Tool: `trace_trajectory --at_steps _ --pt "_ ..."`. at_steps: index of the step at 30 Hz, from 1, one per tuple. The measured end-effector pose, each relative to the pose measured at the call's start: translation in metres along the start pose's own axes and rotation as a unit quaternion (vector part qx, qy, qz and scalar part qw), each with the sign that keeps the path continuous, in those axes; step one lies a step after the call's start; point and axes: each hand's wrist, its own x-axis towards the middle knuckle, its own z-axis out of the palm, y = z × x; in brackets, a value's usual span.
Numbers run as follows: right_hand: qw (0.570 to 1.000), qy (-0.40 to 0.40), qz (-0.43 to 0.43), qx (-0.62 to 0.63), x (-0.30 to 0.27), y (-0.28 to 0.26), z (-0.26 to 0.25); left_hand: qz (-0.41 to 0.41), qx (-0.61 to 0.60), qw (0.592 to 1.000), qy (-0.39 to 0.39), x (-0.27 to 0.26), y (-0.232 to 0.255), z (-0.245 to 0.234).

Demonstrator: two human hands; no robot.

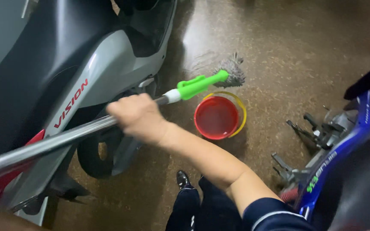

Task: Mopping the floor around parked motorcycles and rinsing the mop in a red bucket.

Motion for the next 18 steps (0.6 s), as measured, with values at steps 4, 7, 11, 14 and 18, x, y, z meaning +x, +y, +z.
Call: trace_trajectory --at_steps 4,7,11,14,18 --pt "1.0 -0.015 0.0 0.001 0.011 -0.066 -0.005 0.008 -0.027 0.999 -0.03 -0.007 0.015 -0.017" --pt "0.999 -0.039 0.01 0.025 -0.003 -0.087 0.006 0.017 -0.052 0.997 -0.047 -0.014 0.018 -0.031" --pt "0.997 -0.05 0.042 0.031 -0.025 -0.085 0.038 0.038 -0.07 0.995 -0.065 -0.02 0.023 -0.054" --pt "0.995 -0.056 0.077 0.016 -0.056 -0.067 0.062 0.043 -0.083 0.992 -0.08 -0.025 0.018 -0.068" --pt "0.99 -0.08 0.112 0.006 -0.108 -0.027 0.089 0.026 -0.068 0.996 -0.049 -0.047 -0.025 -0.068"
